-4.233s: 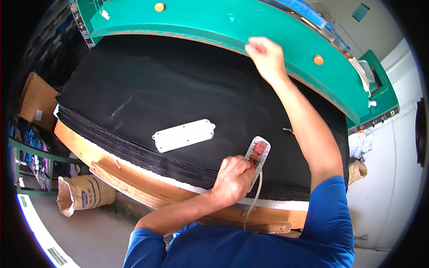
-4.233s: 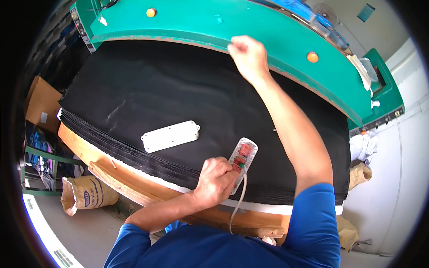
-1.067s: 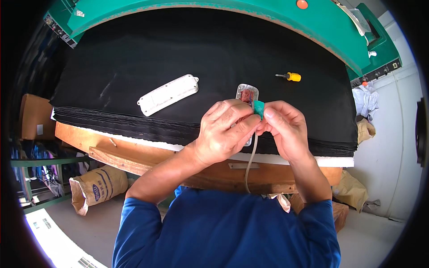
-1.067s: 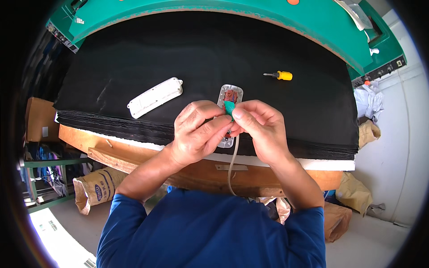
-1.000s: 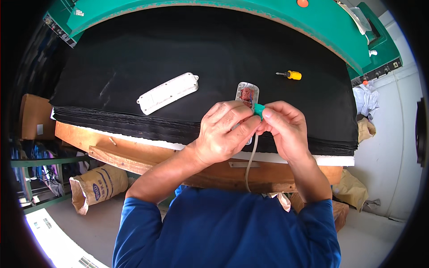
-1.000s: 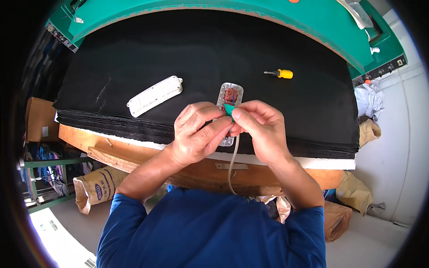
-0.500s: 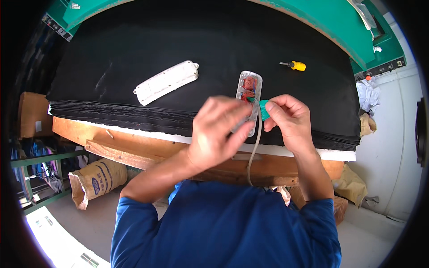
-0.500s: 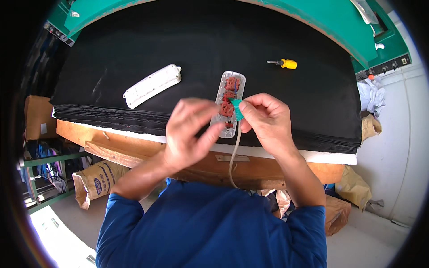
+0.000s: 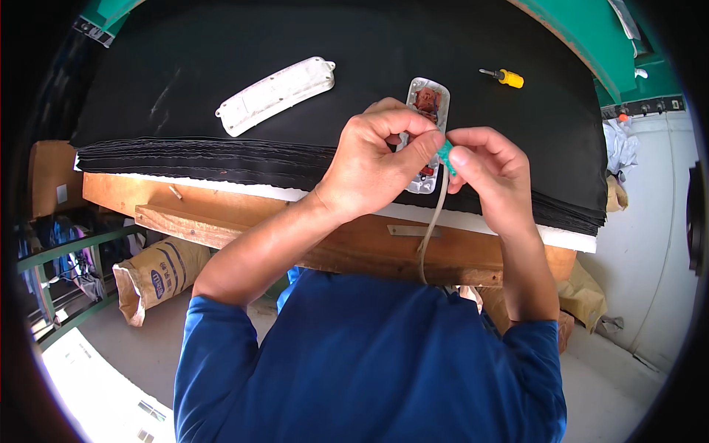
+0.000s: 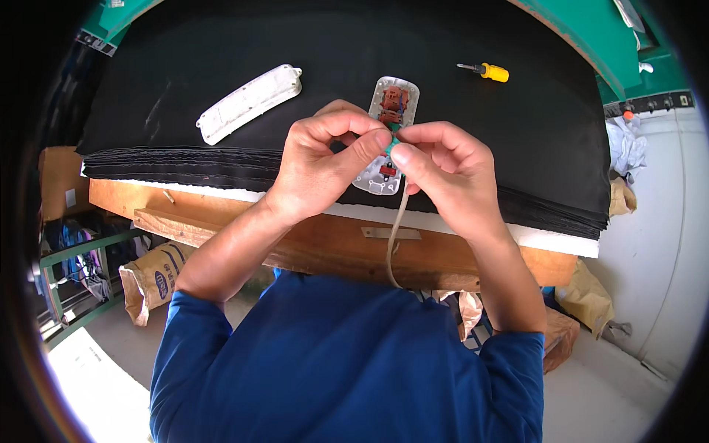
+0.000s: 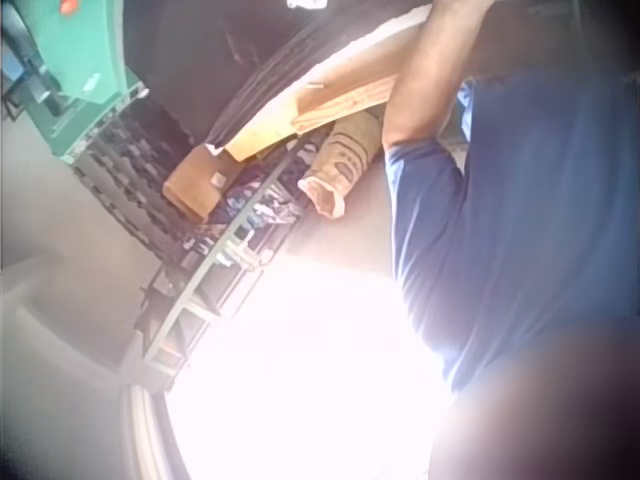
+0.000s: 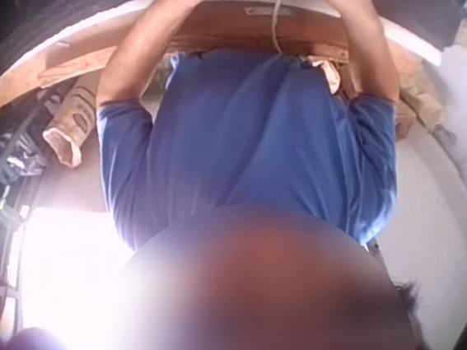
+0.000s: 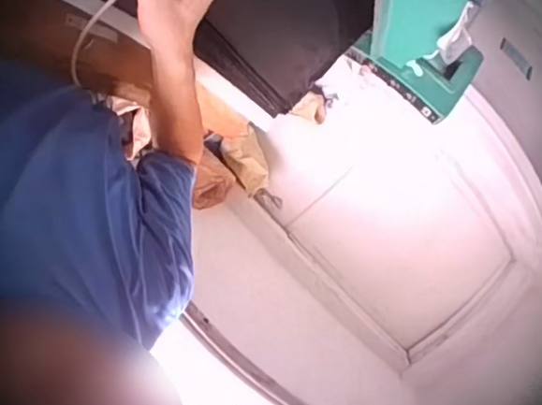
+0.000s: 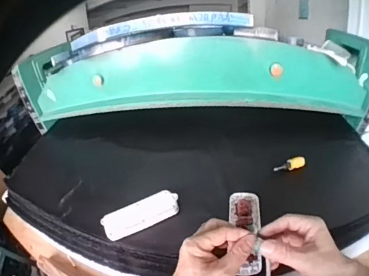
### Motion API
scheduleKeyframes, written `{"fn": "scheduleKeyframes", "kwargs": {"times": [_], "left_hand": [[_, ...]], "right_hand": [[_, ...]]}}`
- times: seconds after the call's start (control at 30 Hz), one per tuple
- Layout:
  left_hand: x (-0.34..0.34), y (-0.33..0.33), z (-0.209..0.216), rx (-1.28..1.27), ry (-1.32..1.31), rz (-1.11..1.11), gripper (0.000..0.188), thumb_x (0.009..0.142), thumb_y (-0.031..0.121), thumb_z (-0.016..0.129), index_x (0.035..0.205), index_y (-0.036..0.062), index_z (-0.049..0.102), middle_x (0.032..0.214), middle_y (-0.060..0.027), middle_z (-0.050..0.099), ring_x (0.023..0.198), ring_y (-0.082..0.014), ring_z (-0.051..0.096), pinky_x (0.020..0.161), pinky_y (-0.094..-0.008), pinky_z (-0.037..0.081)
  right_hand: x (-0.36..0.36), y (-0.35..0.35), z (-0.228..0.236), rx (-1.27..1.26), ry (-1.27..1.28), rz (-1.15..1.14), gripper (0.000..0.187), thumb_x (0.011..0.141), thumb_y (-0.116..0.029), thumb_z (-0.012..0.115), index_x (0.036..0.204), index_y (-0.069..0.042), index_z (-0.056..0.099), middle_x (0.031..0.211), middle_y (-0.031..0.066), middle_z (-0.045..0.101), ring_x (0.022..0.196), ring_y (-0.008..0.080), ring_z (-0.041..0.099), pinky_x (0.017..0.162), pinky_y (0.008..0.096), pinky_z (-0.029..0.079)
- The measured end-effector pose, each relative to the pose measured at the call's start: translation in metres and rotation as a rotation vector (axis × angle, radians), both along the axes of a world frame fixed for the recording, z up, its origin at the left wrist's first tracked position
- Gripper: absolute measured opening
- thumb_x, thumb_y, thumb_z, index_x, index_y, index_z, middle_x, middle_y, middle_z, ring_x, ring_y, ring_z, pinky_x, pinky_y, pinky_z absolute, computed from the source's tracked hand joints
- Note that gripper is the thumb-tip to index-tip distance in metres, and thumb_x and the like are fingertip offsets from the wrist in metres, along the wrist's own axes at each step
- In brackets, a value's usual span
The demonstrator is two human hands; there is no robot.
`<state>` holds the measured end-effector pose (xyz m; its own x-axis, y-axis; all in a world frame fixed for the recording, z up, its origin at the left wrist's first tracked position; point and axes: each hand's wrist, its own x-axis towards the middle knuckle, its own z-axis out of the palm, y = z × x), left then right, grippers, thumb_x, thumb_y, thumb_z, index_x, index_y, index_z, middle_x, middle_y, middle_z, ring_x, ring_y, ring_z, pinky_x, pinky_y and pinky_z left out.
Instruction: Connecting electrical wires to the internal terminals of a power strip using a screwdriver.
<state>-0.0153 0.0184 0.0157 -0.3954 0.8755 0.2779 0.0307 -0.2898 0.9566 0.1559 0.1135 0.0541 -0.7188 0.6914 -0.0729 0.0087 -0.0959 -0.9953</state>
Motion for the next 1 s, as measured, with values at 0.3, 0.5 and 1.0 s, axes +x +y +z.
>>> {"fn": "scheduleKeyframes", "kwargs": {"times": [0.3,0.5,1.0], "left_hand": [[-0.012,0.002,-0.003,-0.082,0.085,-0.046,0.011,0.094,0.012,0.076,0.097,0.0023,0.078,0.09,-0.0075,0.067,0.078,-0.0126,0.059,0.068,-0.0282,0.048],[-0.002,0.009,-0.005,-0.051,-0.008,-0.035,0.01,0.094,0.011,0.076,0.095,0.0014,0.077,0.087,-0.0079,0.065,0.079,-0.0142,0.058,0.069,-0.0299,0.048],[-0.02,-0.001,-0.029,0.041,0.413,0.017,0.018,0.085,0.002,0.078,0.102,0.0088,0.079,0.096,-0.0084,0.068,0.1,-0.0284,0.06,0.087,-0.0376,0.05]], "right_hand": [[0.004,-0.002,0.001,0.095,-0.126,-0.125,0.013,0.099,-0.013,0.071,0.101,0.0,0.071,0.079,0.0026,0.066,0.062,0.0072,0.056,0.056,0.0231,0.048],[-0.01,-0.007,0.006,0.11,-0.122,-0.166,0.019,0.096,-0.019,0.077,0.102,-0.002,0.072,0.078,-0.0011,0.067,0.066,0.0033,0.056,0.056,0.0203,0.044],[-0.002,-0.023,-0.019,0.351,-0.294,-0.206,0.007,0.097,-0.005,0.071,0.092,0.0,0.07,0.074,-0.0051,0.063,0.063,-0.0009,0.049,0.055,0.0185,0.039]]}}
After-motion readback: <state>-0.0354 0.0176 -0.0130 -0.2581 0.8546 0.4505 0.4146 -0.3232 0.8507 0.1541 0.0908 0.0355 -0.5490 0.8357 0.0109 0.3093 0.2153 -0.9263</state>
